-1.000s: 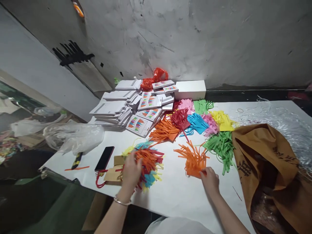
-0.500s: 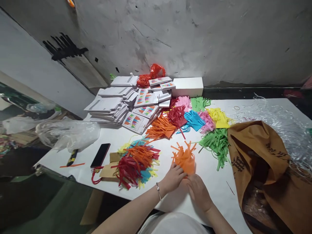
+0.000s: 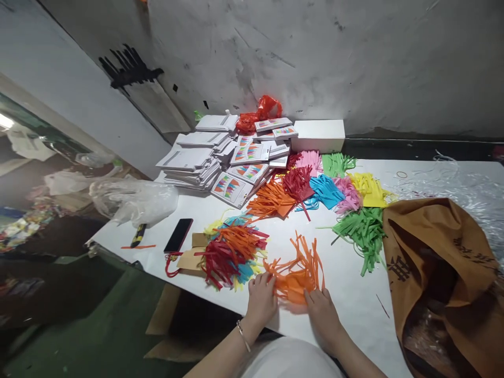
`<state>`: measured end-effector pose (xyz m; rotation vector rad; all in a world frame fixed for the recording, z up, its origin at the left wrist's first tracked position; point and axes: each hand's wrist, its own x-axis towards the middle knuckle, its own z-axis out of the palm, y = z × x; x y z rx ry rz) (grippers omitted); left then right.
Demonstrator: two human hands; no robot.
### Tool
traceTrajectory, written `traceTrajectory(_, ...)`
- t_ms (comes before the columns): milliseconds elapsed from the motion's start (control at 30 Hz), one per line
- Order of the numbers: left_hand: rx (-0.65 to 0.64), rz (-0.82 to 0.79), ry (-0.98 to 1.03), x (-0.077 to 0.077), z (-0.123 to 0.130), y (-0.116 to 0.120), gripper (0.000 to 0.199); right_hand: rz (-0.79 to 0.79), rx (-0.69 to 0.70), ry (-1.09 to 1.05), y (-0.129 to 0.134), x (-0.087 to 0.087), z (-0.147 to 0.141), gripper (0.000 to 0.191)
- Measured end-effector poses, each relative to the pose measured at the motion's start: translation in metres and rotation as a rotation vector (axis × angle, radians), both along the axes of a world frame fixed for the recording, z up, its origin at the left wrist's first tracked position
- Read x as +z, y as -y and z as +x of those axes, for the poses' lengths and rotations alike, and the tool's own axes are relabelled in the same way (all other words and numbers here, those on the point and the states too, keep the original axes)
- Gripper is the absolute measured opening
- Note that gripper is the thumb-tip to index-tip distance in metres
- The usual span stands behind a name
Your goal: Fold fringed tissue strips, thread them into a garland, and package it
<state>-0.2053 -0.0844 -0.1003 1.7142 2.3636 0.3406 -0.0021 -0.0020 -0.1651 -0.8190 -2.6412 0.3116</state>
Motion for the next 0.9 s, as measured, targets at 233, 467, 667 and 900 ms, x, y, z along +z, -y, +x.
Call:
traceTrajectory(233,-0.573,0.022,0.182,-0.020,0.046,-0.012,0.049,-0.042,-0.090,0.090,0.025,-0.004,-0.009,0.038)
traceTrajectory(467,-0.228,-0.055,0.050,-0.044,0.011,-0.047,0.049,-0.181,-0.197,0.142,0.025,-0.005,-0.004,0.053)
traceTrajectory(667,-0.460,-0.037,0.051,-0.038,0.008,-0.014,0.053,-0.437,-0.251,0.108,0.021,0.005,-0.010,0.071)
traceTrajectory(900,-0.587,-0.110,0.068,-0.056,0.030,0.014,0.074,-0.913,-0.458,-0.036,-0.024,0.003,-0.004,0.093)
